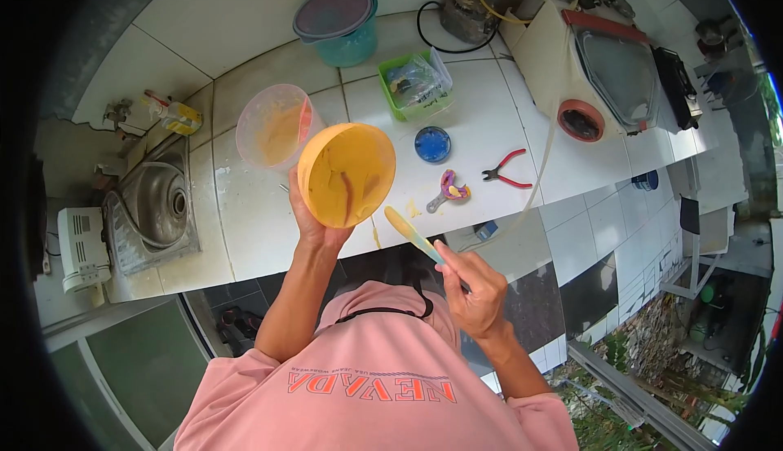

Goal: Mixing dental plaster and pouring it onto a dental impression tray to create a model.

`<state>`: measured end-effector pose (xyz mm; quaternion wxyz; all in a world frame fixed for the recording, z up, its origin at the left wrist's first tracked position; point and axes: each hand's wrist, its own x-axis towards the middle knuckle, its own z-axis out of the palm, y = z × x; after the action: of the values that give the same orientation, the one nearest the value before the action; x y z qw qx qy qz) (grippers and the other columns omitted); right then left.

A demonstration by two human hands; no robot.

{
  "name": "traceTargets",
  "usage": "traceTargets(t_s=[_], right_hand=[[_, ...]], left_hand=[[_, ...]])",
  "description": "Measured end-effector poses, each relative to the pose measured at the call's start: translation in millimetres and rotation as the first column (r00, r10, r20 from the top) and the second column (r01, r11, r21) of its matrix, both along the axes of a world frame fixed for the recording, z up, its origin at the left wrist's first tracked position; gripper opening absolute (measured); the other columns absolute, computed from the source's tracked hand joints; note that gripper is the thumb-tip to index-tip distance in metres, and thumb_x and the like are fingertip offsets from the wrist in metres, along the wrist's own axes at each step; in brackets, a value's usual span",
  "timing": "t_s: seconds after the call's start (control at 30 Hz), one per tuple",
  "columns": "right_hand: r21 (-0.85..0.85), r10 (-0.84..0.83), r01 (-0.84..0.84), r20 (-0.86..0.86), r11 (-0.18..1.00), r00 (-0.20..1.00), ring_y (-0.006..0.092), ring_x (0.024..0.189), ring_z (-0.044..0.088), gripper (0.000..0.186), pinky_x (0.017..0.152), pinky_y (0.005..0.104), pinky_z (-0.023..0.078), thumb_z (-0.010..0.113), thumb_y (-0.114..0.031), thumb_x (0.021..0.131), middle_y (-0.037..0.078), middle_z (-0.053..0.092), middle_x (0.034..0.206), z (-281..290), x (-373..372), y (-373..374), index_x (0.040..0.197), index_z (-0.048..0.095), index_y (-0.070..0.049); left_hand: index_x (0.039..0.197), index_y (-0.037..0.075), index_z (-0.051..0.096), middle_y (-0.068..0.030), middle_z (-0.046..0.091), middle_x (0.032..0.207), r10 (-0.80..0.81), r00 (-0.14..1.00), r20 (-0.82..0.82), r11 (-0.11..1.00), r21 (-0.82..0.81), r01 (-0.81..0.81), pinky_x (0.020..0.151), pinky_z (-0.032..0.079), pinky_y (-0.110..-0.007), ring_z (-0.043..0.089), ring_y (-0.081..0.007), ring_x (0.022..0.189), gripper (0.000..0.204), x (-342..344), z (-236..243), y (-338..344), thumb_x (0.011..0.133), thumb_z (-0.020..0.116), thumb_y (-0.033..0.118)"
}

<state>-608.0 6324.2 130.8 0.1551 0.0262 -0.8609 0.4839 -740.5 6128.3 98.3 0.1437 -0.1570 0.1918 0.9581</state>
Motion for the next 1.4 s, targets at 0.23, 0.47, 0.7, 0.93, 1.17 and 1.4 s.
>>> traceTargets(t_s=[0.23,0.47,0.7,0.93,1.17,1.4], right_hand=[[0.131,0.165,-0.193,0.195,0.972,0.967,0.0138,0.056,0.059,0.028,0.05,0.0291,0.046,0.059,-0.001,0.085,0.008,0.064,0.069,30.9,-42.3,3.8,0.112,0.068,0.001],[-0.777,0.413,0.287,0.563,0.561,0.716,0.0017,0.046,0.037,0.027,0.043,0.0169,0.03,0.057,-0.006,0.092,0.006,0.066,0.076,-27.6,-10.8,17.1,0.116,0.066,0.0],[0.06,-0.353,0.354,0.341,0.933,0.872,0.0139,0.054,0.054,0.03,0.052,0.0304,0.046,0.06,-0.007,0.088,0.01,0.067,0.081,-105.0,-11.8,55.3,0.117,0.064,0.001],[0.34,-0.306,0.231,0.186,0.912,0.934,0.03,0.063,0.061,0.032,0.058,0.0379,0.049,0.059,-0.003,0.085,0.016,0.063,0.08,-121.0,-26.6,54.3,0.116,0.064,-0.001],[0.406,-0.263,0.182,0.154,0.895,0.952,0.0322,0.066,0.062,0.032,0.057,0.0404,0.049,0.061,-0.001,0.083,0.015,0.059,0.076,-127.0,-28.0,48.8,0.115,0.063,0.0],[0.368,-0.345,0.259,0.191,0.893,0.919,0.0286,0.063,0.062,0.034,0.06,0.0361,0.049,0.059,-0.001,0.084,0.015,0.061,0.077,-97.5,-30.9,39.4,0.118,0.063,-0.001]], left_hand=[[0.127,0.005,0.049,-0.0124,0.057,0.122,-0.047,0.967,-0.249,0.982,-0.186,-0.001,0.1,0.045,-0.039,0.055,-0.0253,0.114,0.053,3.1,21.5,11.5,0.092,0.047,0.043],[0.121,0.009,0.054,-0.0077,0.062,0.118,0.13,0.991,-0.018,0.953,-0.274,-0.13,0.096,0.047,-0.04,0.059,-0.0213,0.109,0.044,18.8,-12.0,4.7,0.094,0.046,0.042],[0.118,0.012,0.057,-0.0064,0.063,0.115,0.151,0.975,0.164,0.938,-0.335,-0.089,0.091,0.05,-0.042,0.06,-0.022,0.108,0.042,51.3,-40.0,-41.3,0.095,0.042,0.043],[0.118,0.01,0.057,-0.0069,0.063,0.117,0.155,0.967,0.204,0.947,-0.308,-0.087,0.092,0.05,-0.042,0.06,-0.0232,0.108,0.042,76.1,-52.6,-52.6,0.096,0.04,0.042],[0.119,0.012,0.054,-0.0059,0.061,0.118,0.171,0.957,0.232,0.945,-0.312,-0.093,0.094,0.048,-0.042,0.058,-0.0231,0.11,0.039,79.3,-54.3,-56.2,0.095,0.042,0.04],[0.122,0.009,0.056,-0.0084,0.06,0.123,0.09,0.963,0.255,0.99,-0.125,-0.059,0.099,0.045,-0.047,0.056,-0.0269,0.115,0.044,75.8,-61.2,-64.8,0.091,0.041,0.035]])
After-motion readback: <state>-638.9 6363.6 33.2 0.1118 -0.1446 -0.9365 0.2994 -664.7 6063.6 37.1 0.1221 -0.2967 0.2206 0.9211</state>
